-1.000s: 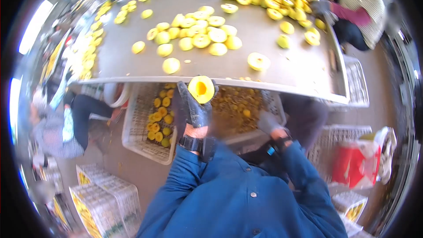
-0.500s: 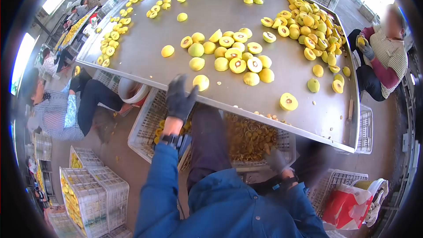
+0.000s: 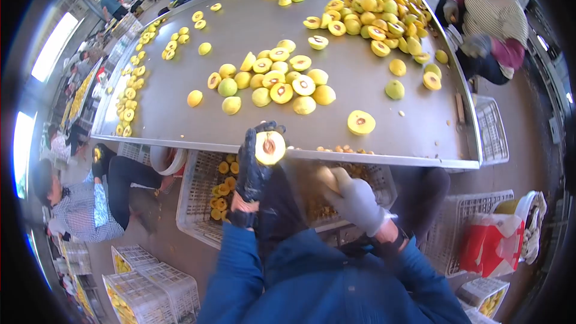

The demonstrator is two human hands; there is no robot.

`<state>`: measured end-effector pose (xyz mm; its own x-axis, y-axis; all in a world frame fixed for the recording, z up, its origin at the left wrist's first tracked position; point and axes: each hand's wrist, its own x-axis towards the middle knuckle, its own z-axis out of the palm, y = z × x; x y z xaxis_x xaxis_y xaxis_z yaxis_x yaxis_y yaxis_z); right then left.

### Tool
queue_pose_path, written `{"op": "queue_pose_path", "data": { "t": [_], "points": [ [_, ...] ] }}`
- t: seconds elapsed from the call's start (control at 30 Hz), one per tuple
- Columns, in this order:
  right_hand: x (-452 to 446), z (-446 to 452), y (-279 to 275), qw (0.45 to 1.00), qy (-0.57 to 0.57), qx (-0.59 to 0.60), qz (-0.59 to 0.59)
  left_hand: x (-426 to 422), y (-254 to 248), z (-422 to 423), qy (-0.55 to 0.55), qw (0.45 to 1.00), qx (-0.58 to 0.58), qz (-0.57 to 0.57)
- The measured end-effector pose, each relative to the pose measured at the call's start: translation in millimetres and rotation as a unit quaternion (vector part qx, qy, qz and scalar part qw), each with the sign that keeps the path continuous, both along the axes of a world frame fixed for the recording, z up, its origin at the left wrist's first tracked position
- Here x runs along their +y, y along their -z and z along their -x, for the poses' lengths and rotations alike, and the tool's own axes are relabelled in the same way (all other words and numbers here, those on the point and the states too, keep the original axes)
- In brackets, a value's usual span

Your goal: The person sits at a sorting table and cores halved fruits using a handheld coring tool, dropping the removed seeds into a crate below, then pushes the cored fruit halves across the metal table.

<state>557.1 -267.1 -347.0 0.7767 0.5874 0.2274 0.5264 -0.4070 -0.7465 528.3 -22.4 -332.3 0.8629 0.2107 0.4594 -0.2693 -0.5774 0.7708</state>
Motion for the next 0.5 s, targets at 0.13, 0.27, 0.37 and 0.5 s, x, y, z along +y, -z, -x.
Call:
{"op": "queue_pose_path", "data": {
  "t": [0.13,0.27,0.37,0.5],
  "points": [
    [7,9,-25,0.999,0.007,-0.034,-0.033,-56,11,9,-0.045,0.989,0.018,0.136],
    [0,17,-31,0.998,0.039,-0.052,0.000,-102,-21,9,0.012,0.899,0.070,0.431],
    [-7,20,-27,0.997,0.055,-0.023,-0.043,-127,-38,8,-0.012,0.889,0.060,0.454],
    [-22,25,-36,0.997,0.062,-0.007,-0.046,-131,-35,7,-0.029,0.979,-0.002,0.204]
  ]
}}
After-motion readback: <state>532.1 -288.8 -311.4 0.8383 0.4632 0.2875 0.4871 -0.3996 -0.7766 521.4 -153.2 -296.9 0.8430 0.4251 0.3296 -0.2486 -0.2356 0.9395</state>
